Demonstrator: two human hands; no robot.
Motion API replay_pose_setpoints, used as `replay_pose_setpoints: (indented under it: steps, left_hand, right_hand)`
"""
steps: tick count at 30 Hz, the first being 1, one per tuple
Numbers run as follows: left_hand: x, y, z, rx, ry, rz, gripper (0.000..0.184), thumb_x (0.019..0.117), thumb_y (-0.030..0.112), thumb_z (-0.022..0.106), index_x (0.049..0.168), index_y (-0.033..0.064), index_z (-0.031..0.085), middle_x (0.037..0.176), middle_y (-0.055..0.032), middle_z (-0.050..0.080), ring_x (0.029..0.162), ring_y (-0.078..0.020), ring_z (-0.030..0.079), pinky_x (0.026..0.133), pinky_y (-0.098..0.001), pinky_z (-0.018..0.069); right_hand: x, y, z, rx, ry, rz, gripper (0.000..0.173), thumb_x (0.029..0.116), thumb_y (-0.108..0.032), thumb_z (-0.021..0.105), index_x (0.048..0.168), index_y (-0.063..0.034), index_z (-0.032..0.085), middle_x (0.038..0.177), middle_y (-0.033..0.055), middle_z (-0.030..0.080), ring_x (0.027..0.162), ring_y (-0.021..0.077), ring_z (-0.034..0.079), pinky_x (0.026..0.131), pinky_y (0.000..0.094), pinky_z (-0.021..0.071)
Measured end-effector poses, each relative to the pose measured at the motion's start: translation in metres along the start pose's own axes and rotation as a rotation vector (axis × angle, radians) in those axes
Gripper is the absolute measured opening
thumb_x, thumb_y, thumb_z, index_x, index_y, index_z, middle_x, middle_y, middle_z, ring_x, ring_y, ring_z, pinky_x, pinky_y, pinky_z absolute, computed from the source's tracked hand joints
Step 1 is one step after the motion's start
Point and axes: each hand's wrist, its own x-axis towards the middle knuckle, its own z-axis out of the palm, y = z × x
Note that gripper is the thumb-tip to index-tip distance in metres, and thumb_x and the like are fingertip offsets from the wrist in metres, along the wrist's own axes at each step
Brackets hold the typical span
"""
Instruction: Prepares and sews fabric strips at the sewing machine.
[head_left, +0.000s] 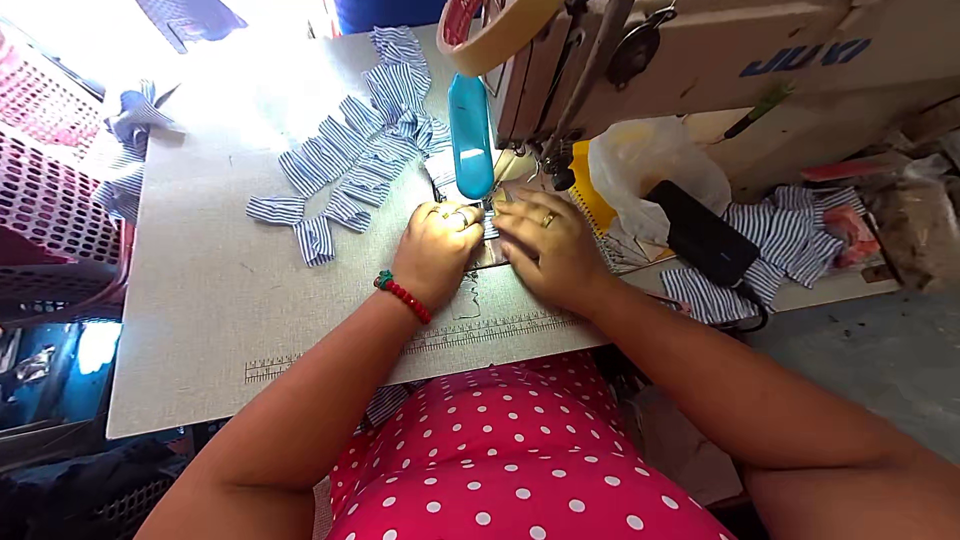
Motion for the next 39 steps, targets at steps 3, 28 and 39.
replay_pose_setpoints:
  steps: [3,28,39]
  left_hand:
    - [0.001,0.000,-0.001,-0.020,-0.018,0.010,0.024,0.0988,0.003,0.054,0.104,0.0069,0.077,0.115,-0.0094,0.075,0.109,-0.0281,0.070,0.096,-0.0477,0.0508]
    - [0.006,-0.009,0.004,-0.046,-0.049,-0.103,0.028,0.1025,0.011,0.049,0.109,0.0134,0.076,0.117,-0.0041,0.075,0.112,-0.0244,0.069,0.102,-0.0510,0.0431]
    - [0.005,-0.008,0.004,-0.044,-0.022,-0.116,0.032,0.1022,0.008,0.048,0.115,0.0161,0.076,0.117,-0.0045,0.075,0.112,-0.0234,0.069,0.104,-0.0510,0.0401]
  right_hand:
    - [-0.008,0.004,0.000,-0.039,-0.089,-0.076,0.039,0.1034,-0.028,0.045,0.127,-0.0133,0.073,0.146,0.0038,0.061,0.147,0.0325,0.042,0.120,0.0593,0.0272]
    - [-0.005,-0.002,0.001,-0.112,-0.167,0.048,0.045,0.1036,-0.035,0.041,0.134,-0.0170,0.069,0.152,0.0081,0.054,0.152,0.0366,0.031,0.120,0.0697,0.0132]
    - [-0.006,0.000,0.002,-0.103,-0.170,0.046,0.045,0.1034,-0.036,0.041,0.135,-0.0185,0.069,0.152,0.0081,0.054,0.152,0.0363,0.030,0.121,0.0687,0.0127]
